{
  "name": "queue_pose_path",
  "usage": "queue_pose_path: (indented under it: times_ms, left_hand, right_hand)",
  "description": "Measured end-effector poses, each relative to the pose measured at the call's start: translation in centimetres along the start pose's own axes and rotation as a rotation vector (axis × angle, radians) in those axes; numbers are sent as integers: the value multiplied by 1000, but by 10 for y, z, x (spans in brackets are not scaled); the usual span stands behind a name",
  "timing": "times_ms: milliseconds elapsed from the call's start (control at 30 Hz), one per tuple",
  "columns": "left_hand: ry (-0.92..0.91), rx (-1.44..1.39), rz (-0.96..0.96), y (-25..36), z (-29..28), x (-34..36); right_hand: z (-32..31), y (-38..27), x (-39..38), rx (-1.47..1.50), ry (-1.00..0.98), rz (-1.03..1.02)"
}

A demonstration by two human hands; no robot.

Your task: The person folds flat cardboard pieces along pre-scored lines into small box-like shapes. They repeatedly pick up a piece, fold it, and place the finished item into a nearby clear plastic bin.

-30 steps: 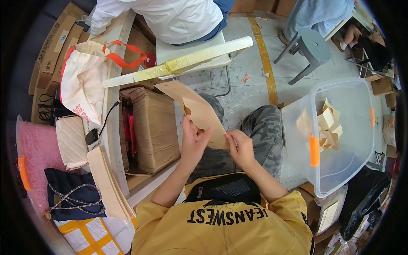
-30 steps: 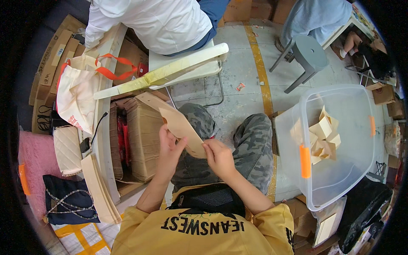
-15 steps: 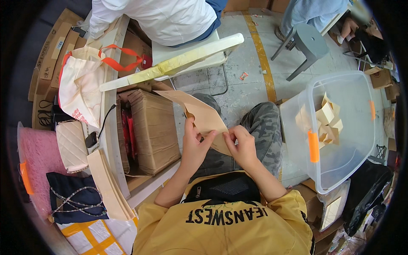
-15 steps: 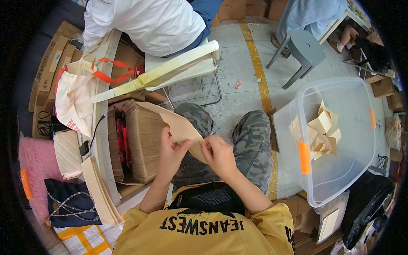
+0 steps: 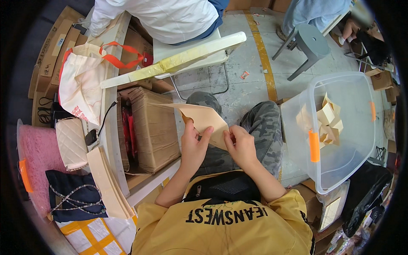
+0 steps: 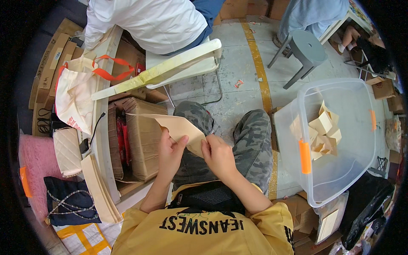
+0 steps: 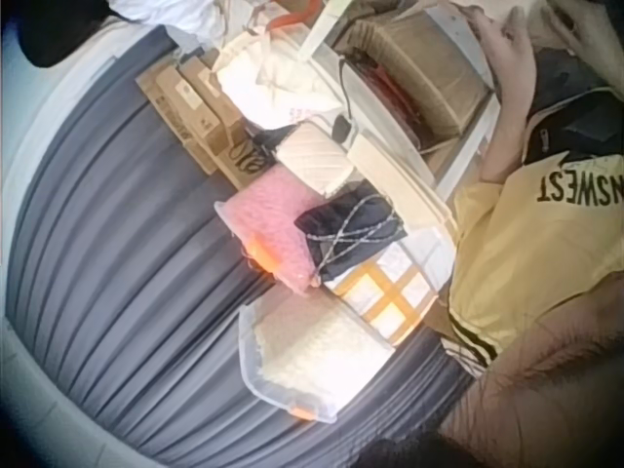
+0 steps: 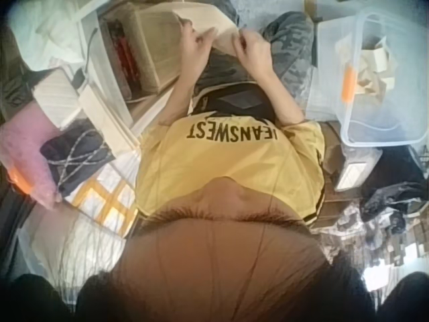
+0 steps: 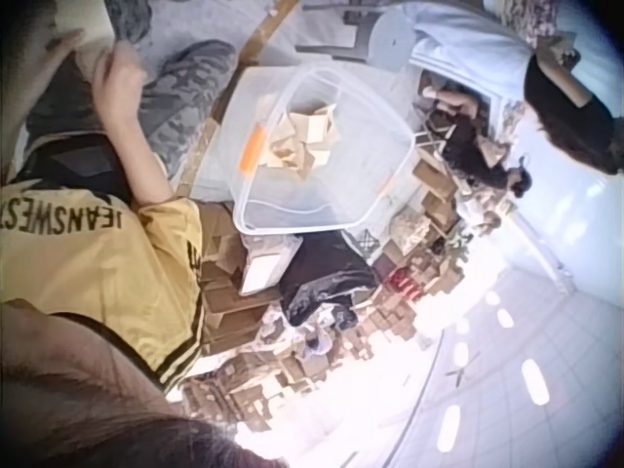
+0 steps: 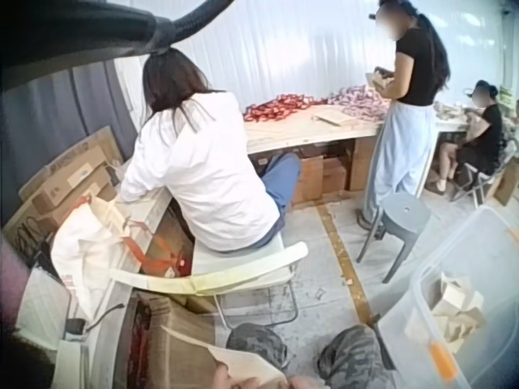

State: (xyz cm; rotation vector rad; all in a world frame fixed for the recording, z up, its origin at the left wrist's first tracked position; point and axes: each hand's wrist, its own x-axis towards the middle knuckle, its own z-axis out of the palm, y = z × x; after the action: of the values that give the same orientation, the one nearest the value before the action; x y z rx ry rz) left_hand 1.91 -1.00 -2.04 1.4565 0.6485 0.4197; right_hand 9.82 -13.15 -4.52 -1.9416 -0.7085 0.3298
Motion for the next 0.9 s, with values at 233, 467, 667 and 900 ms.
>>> queue_pose_path:
  times_ms: [233, 467, 667, 900]
  left_hand:
    - [-23, 446, -12, -2, 3, -3]
    - [-213, 653, 241, -9, 19, -10]
    - [-398, 610, 94, -24, 11, -6]
    - [-387, 620, 534, 8, 20, -24]
  right_hand:
    - [-9, 9, 5, 71, -101, -50]
    - [-35, 17, 19, 284, -188, -104]
    - [-42, 23, 17, 203, -210, -56]
    - [-31, 58, -1, 922, 183, 325]
